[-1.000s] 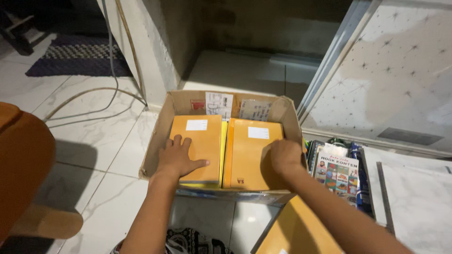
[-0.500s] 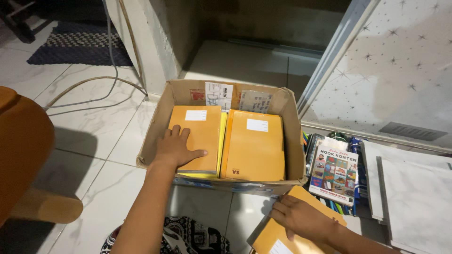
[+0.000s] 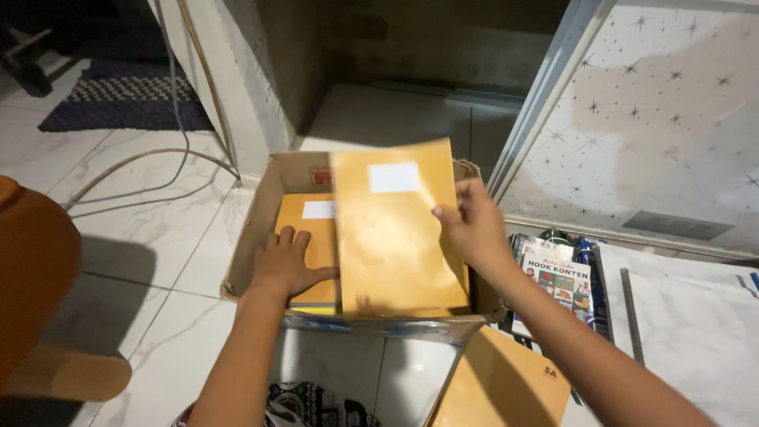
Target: The person sits on the floor and organizes stationery items into a cardboard box. They place a yellow tote bag, several orange and yellow folders, a book, and a bundle of pens into the box, arranging them neatly.
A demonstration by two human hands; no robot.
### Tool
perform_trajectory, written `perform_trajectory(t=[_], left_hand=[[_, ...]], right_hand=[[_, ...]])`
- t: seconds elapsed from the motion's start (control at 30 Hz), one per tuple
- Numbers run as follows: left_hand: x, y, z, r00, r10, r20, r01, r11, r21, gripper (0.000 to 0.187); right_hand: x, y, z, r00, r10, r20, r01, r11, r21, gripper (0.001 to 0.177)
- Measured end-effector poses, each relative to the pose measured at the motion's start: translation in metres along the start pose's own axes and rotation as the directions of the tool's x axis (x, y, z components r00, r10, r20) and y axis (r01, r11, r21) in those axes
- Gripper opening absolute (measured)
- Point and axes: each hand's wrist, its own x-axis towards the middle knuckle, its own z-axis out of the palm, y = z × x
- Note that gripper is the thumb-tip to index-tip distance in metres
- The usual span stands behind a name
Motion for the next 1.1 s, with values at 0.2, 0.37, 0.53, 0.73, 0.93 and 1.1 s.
perform_trajectory(t=[0.2,0.37,0.53,0.73,0.93,1.1], left_hand=[[-0.012,0.01,-0.021,0.999,-0.021,0.032,0.021,1.0,0.006,0.106],[-0.015,0.01,-0.025,1.0,-0.001,0.027,0.002,0.999,-0.035,0.107],[-0.014,0.006,-0.021,1.0,0.0,0.015,0.001,0.998,-0.06,0.107],[-0.013,0.009,-0.018,1.0,-0.011,0.001,0.011,0.999,-0.049,0.107],[-0.014,0.012,-0.017,1.0,-0.008,-0.002,0.008,0.999,-0.05,0.107],[-0.018,0.012,-0.021,1.0,-0.019,-0.005,0.019,0.999,-0.032,0.106]], right_hand=[[-0.004,0.118,0.044,0.929,0.3,0.218,0.004,0.58,-0.814,0.045],[-0.032,0.065,0.02,0.961,0.005,0.276,0.191,0.709,-0.678,0.024],[-0.151,0.007,-0.018,0.488,0.232,0.841,0.091,0.945,-0.314,0.02],[-0.195,0.033,-0.032,0.373,-0.379,0.847,0.836,0.534,-0.129,0.056],[-0.183,0.028,-0.044,0.315,-0.188,0.93,0.691,0.717,-0.09,0.051],[-0.175,-0.004,-0.049,0.189,-0.202,0.961,0.824,0.564,-0.044,0.025]])
